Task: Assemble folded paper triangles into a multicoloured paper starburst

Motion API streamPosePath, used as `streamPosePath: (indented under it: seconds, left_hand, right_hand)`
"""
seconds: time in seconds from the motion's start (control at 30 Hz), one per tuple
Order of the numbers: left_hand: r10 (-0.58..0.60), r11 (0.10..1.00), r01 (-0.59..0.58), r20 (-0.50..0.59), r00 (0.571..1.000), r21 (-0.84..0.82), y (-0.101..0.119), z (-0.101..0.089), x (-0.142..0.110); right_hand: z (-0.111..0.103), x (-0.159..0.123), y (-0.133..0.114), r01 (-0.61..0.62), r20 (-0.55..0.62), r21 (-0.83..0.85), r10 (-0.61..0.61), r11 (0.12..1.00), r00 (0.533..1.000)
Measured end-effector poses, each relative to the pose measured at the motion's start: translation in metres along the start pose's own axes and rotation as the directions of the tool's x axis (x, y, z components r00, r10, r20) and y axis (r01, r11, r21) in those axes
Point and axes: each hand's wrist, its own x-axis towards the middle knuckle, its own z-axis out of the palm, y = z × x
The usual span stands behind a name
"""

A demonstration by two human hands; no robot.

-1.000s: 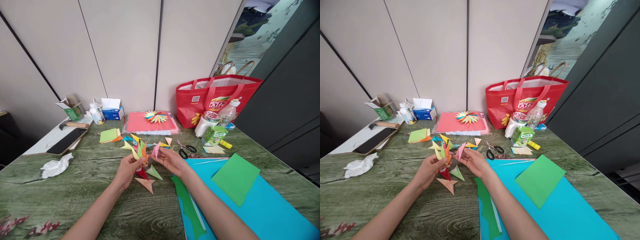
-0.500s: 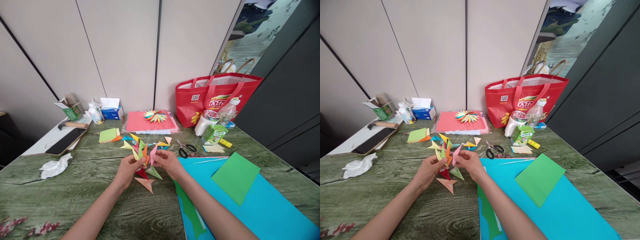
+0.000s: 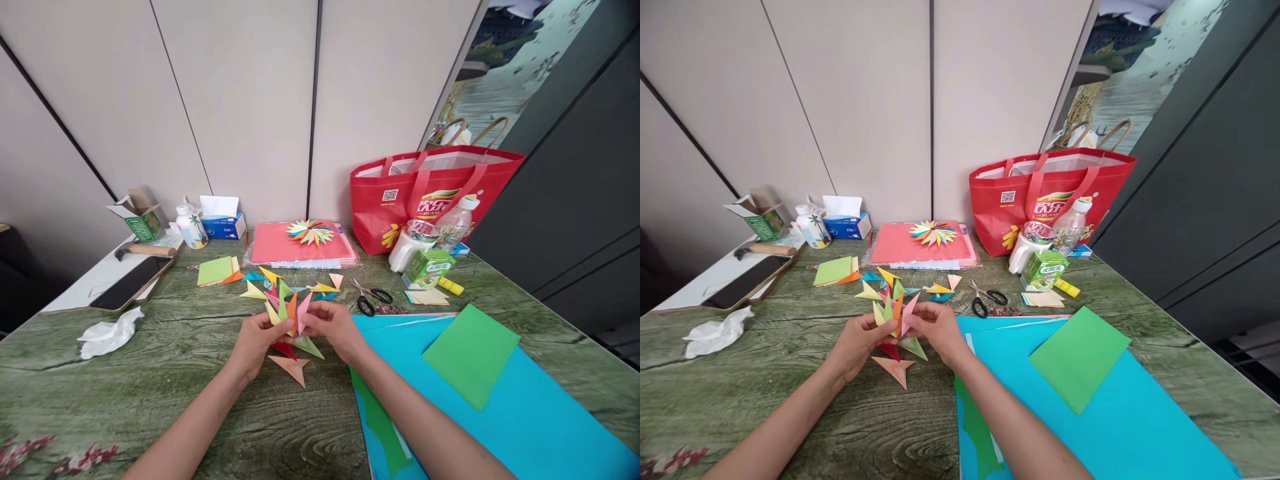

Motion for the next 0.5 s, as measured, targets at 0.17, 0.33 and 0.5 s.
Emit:
streamPosePath:
  seconds: [0.17,0.33,0.5]
  left_hand:
    - [-0.004,1.0,0.004,0.008,1.0,-0.01,0.0006,0.0011,0.0]
    - [-0.013,1.0,0.013,0.012,1.0,-0.028,-0.0005,0.0009,0.0]
    - [-0.021,1.0,0.021,0.017,1.0,-0.006,-0.0012,0.0002,0.0]
  right_hand:
    - [-0.0012,0.0006,0.0015,0.001,-0.004,-0.017,-0.001,1.0,1.0]
    - [-0.0013,0.0011,0.0022,-0.004,-0.03,-0.032,0.003,0.999,1.0]
    - [-0.0002,0.0002,0.0024,-0.01,-0.035,-0.039,0.009,0.999,0.999]
